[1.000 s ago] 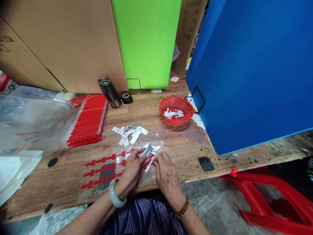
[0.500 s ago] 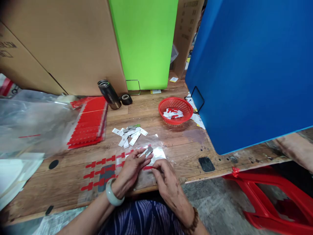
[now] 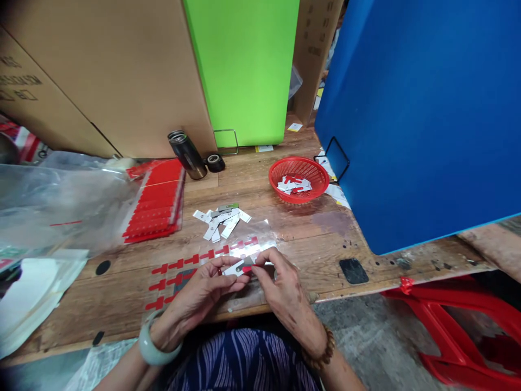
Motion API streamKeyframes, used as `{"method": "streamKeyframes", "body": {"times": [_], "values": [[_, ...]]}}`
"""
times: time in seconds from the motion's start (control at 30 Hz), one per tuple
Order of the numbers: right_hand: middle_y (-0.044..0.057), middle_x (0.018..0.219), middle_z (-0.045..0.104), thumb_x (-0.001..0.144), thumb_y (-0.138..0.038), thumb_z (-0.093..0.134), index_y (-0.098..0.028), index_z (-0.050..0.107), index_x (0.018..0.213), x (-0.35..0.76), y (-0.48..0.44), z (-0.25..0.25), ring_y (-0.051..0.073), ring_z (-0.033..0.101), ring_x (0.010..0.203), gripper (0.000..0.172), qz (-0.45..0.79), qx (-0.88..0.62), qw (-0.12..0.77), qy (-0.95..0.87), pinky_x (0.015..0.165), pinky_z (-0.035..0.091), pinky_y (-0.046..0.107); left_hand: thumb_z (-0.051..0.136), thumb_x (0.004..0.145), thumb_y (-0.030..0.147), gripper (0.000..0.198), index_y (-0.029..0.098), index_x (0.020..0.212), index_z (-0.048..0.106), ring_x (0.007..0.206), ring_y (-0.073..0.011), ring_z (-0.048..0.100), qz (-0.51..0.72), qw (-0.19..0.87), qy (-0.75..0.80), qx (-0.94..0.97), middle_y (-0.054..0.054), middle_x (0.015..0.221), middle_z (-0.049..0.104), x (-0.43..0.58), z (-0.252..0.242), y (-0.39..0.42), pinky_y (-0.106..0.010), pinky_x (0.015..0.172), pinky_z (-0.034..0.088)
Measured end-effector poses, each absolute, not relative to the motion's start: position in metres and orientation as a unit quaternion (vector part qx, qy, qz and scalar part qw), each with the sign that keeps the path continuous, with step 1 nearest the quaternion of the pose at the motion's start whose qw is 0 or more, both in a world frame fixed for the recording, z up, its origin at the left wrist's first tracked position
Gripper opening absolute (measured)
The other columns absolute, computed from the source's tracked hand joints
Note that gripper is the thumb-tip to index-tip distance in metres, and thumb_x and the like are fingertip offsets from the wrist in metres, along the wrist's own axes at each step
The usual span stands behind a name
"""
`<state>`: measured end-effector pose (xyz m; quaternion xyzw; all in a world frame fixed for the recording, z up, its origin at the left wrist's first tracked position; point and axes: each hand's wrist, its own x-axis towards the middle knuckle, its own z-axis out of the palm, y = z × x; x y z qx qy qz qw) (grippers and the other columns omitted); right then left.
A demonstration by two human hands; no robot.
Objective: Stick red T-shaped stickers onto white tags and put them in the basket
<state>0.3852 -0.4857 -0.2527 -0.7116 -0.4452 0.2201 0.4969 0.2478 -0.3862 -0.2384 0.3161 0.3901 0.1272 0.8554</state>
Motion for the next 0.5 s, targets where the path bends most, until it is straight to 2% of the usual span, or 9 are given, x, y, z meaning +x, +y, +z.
{"method": "streamKeyframes", "body": {"times": [0.13,0.5], "values": [[-0.002,0.073,0.057,0.083,-0.017,0.053,-0.02,0.054,0.078,0.381,-0.485,-0.246,0.012,0.053,0.069,0.006,0.249,-0.704,0.475,-0.465,0.067,0.041,0.023,0.069,0.066,0.003,0.043,0.01,0.105,0.054,0.074,-0.0162,0.07,0.112,0.857,0.388,0.32,-0.01,0.081,0.072,0.242,-0.236,-0.39,-0.026,0.077,0.052],[-0.004,0.073,0.054,0.084,-0.013,0.053,-0.02,0.051,0.078,0.38,-0.487,-0.239,0.01,0.051,0.069,0.009,0.276,-0.698,0.448,-0.486,0.065,0.037,0.021,0.07,0.065,0.006,0.036,0.012,0.098,0.056,0.073,-0.0158,0.07,0.093,0.859,0.374,0.336,-0.008,0.084,0.072,0.24,-0.236,-0.39,-0.024,0.074,0.053]]}}
